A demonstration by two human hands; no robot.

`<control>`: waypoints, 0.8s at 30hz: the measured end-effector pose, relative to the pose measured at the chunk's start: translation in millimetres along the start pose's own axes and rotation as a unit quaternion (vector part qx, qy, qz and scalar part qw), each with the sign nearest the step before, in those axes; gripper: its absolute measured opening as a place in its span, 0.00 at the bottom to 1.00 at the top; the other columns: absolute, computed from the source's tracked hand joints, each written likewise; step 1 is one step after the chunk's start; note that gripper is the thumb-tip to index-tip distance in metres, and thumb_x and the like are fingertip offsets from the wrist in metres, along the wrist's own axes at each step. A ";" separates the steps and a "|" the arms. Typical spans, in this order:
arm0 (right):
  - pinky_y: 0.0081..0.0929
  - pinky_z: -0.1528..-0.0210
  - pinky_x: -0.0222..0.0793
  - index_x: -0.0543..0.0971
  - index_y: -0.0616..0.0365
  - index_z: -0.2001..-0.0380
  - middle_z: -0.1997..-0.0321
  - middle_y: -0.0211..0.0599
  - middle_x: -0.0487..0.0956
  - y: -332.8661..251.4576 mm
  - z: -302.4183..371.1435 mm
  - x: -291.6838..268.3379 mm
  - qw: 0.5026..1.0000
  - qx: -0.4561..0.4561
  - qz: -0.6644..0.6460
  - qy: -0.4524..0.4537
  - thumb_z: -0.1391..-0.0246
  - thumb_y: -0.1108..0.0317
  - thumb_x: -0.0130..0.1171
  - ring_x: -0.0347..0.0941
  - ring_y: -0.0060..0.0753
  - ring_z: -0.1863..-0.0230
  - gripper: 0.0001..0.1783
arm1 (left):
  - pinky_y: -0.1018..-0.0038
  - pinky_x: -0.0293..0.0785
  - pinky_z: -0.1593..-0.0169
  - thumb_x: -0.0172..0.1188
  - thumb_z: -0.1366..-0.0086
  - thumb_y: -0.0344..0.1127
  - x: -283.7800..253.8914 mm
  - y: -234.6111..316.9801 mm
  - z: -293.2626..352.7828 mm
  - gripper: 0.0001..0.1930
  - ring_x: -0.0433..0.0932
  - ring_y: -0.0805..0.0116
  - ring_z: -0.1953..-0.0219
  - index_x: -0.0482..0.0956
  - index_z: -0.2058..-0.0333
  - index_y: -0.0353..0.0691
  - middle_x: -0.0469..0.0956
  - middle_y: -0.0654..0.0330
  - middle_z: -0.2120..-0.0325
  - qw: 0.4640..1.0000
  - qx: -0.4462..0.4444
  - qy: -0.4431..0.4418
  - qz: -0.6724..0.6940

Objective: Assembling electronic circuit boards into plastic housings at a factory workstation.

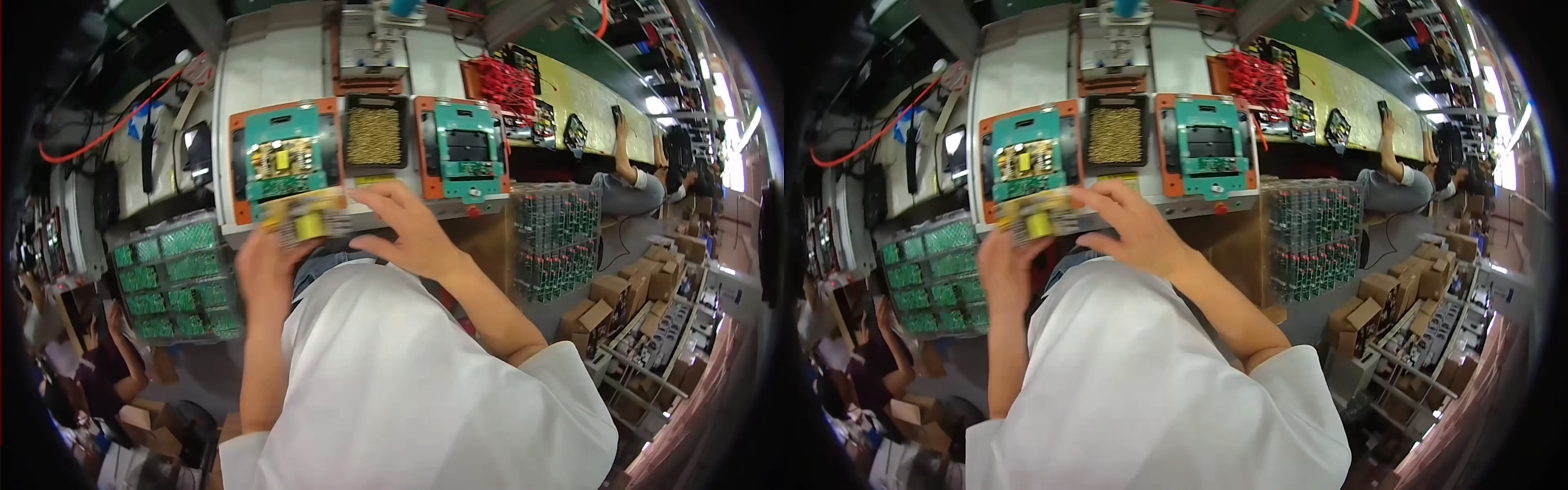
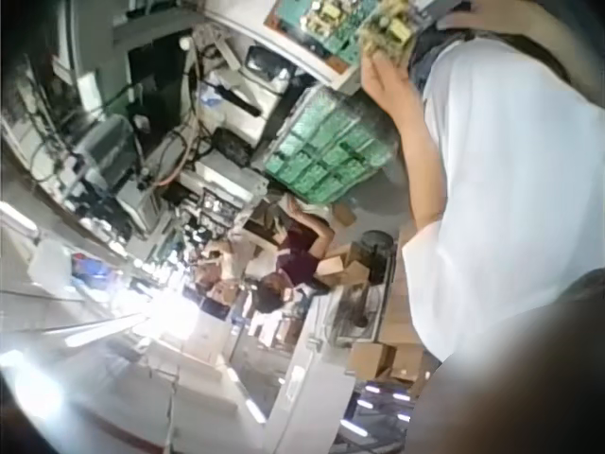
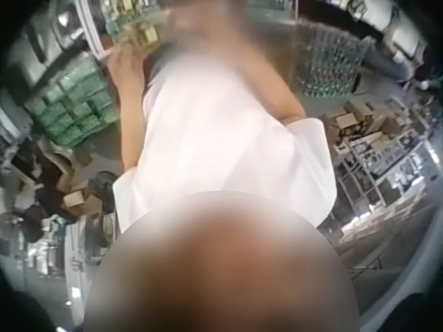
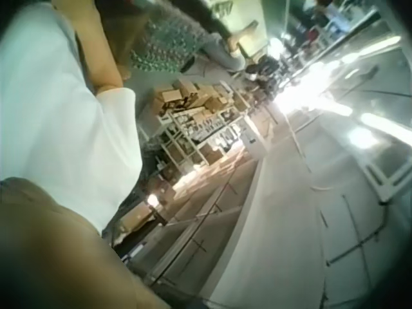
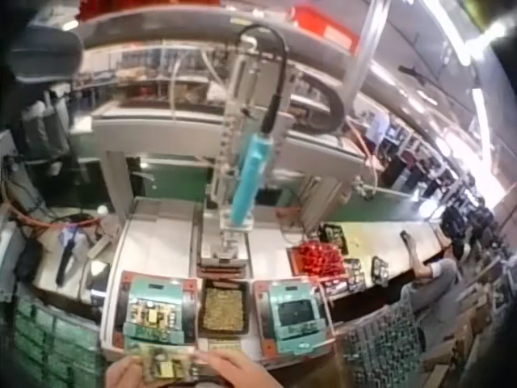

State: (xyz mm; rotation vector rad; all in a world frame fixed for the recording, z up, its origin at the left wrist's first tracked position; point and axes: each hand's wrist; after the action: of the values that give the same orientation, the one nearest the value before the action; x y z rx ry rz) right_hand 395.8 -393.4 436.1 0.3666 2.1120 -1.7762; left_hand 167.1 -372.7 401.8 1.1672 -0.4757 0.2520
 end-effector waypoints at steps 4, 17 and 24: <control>0.32 0.52 0.71 0.78 0.56 0.49 0.56 0.42 0.77 38.8 16.5 -76.6 0.981 -0.021 0.188 0.045 0.57 0.74 0.70 0.73 0.41 0.54 0.28 | 0.70 0.74 0.44 0.48 0.26 0.34 78.8 -39.7 -54.2 0.20 0.77 0.64 0.48 0.67 0.41 0.28 0.75 0.51 0.48 0.979 -0.079 -0.170 -0.074; 0.35 0.52 0.66 0.77 0.59 0.49 0.58 0.42 0.71 150.0 -8.7 -132.2 0.981 0.050 0.182 -0.042 0.49 0.62 0.67 0.70 0.43 0.55 0.24 | 0.62 0.70 0.53 0.68 0.44 0.33 121.2 -115.2 -122.2 0.18 0.74 0.55 0.54 0.79 0.54 0.40 0.75 0.59 0.57 0.730 0.375 -0.108 -0.560; 0.36 0.52 0.67 0.77 0.60 0.49 0.56 0.43 0.70 153.0 -16.6 -125.9 0.979 0.038 0.192 -0.055 0.49 0.62 0.67 0.69 0.45 0.55 0.24 | 0.63 0.69 0.55 0.68 0.44 0.33 122.4 -114.7 -123.9 0.17 0.74 0.58 0.55 0.80 0.54 0.43 0.76 0.62 0.57 0.715 0.370 -0.077 -0.589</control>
State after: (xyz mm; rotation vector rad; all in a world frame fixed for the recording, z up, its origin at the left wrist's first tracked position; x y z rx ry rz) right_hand 571.5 -346.1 356.2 0.6352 1.7587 -1.6097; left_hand 351.6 -308.4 328.6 2.0646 0.3592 -0.8689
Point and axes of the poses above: each hand's wrist, its own z-axis away from the middle knuckle, its own x-axis out of the palm, y = z × x
